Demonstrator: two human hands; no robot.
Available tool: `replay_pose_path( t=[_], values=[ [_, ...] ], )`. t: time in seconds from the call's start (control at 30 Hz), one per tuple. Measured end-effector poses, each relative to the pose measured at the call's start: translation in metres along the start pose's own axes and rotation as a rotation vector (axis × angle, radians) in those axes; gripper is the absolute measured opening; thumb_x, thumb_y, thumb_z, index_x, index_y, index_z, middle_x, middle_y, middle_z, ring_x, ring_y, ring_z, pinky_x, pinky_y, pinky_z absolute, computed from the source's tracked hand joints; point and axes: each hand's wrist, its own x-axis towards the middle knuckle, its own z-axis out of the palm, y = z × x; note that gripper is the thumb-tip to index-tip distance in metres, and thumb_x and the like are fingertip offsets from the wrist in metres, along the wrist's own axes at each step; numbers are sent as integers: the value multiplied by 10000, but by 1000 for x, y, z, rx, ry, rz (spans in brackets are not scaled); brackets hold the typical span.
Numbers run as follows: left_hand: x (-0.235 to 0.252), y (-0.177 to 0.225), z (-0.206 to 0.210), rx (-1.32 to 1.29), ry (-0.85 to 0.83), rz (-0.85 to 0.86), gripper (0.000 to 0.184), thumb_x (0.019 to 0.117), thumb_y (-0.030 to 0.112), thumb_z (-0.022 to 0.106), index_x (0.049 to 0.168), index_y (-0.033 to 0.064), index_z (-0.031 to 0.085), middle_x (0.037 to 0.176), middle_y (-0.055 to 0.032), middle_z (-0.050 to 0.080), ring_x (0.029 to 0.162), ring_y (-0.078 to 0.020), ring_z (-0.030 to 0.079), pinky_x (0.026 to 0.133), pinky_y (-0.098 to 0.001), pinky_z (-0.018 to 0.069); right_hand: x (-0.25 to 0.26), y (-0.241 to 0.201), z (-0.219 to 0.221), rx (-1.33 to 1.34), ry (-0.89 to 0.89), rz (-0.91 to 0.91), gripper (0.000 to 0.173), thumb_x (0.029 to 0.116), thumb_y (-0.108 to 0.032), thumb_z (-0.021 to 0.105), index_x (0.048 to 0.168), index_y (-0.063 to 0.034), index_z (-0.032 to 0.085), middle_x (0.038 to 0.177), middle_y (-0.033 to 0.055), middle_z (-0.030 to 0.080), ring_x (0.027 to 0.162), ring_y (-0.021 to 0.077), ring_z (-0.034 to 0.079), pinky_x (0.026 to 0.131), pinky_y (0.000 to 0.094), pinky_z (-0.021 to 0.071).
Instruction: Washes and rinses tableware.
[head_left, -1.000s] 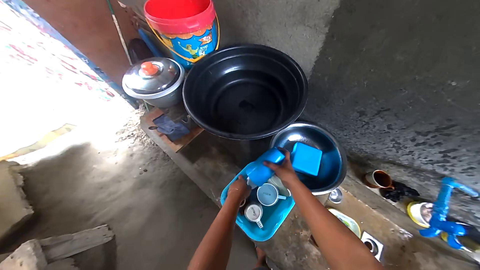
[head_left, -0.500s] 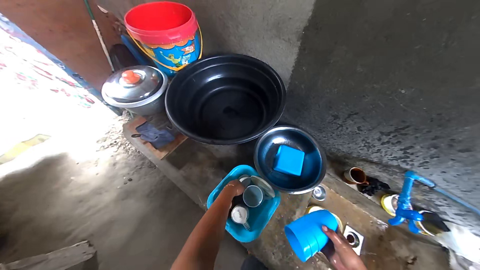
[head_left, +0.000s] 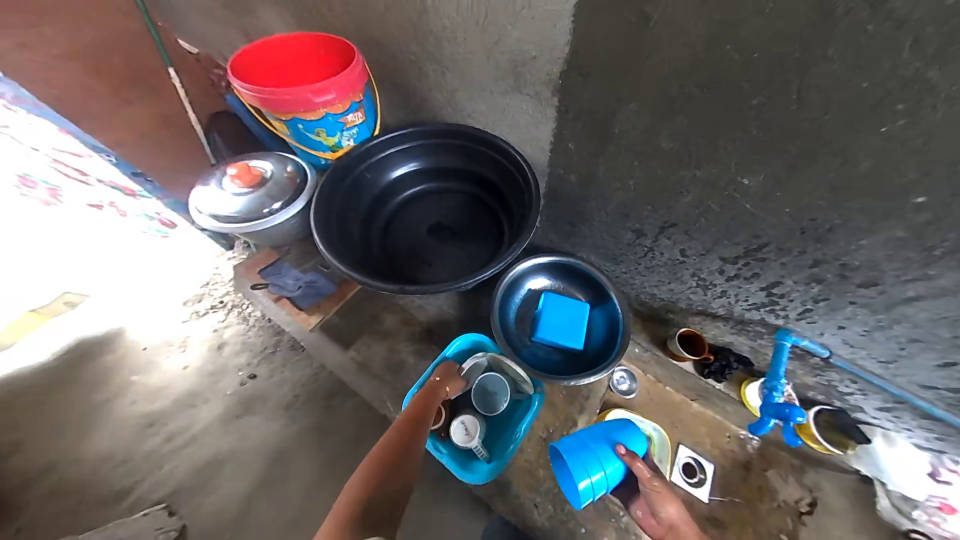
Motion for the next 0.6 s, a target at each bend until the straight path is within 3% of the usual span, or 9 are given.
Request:
replay_pose_path(
  t=[0.1,0.23,0.3,0.43,0.5,0.6],
  values=[
    [-14,-1,9,-30,168,53,368,1025,231,576,1196,-87,646,1332,-285,582,1288,-409,550,1111,-543,419,8,-1,22,-37,-66,17,691,950,-84,618,1528,-171,250,1189,207,640,974,333,710,785,485,626],
    [-30,-7,18,-292,571,139,262,970,54,596,1171,-91,680,1360,-271,591,1287,-388,572,1114,-499,444,19,-4,65,-84,-153,8,784,921,-63,665,1547,-173,207,1209,212,627,988,335,703,796,484,620],
    [-34,-11,18,-406,749,171,265,978,50,596,1190,-78,692,1359,-273,598,1266,-388,593,1098,-495,463,27,-4,97,-104,-177,-32,811,930,-47,681,1567,-186,199,1244,224,612,1003,348,695,801,493,616],
    [-53,-21,14,-508,1016,216,240,956,14,606,1150,-83,710,1293,-283,629,1210,-388,619,1048,-484,496,50,5,169,-177,-248,-242,945,825,-13,800,1557,-163,223,1338,217,556,1078,325,666,810,482,615],
    [-66,-31,11,-495,1107,258,229,934,-5,616,1123,-92,713,1253,-291,637,1174,-396,628,1013,-494,515,69,17,203,-252,-291,-391,1045,725,-32,863,1552,-106,229,1389,214,511,1155,267,630,883,420,600],
    [-82,-49,13,-494,1198,304,212,924,3,621,1080,-103,718,1204,-299,648,1113,-390,650,954,-490,541,99,35,237,-506,-356,-607,1079,671,-103,923,1530,-12,278,1427,239,500,1228,220,596,993,352,548]
  ],
)
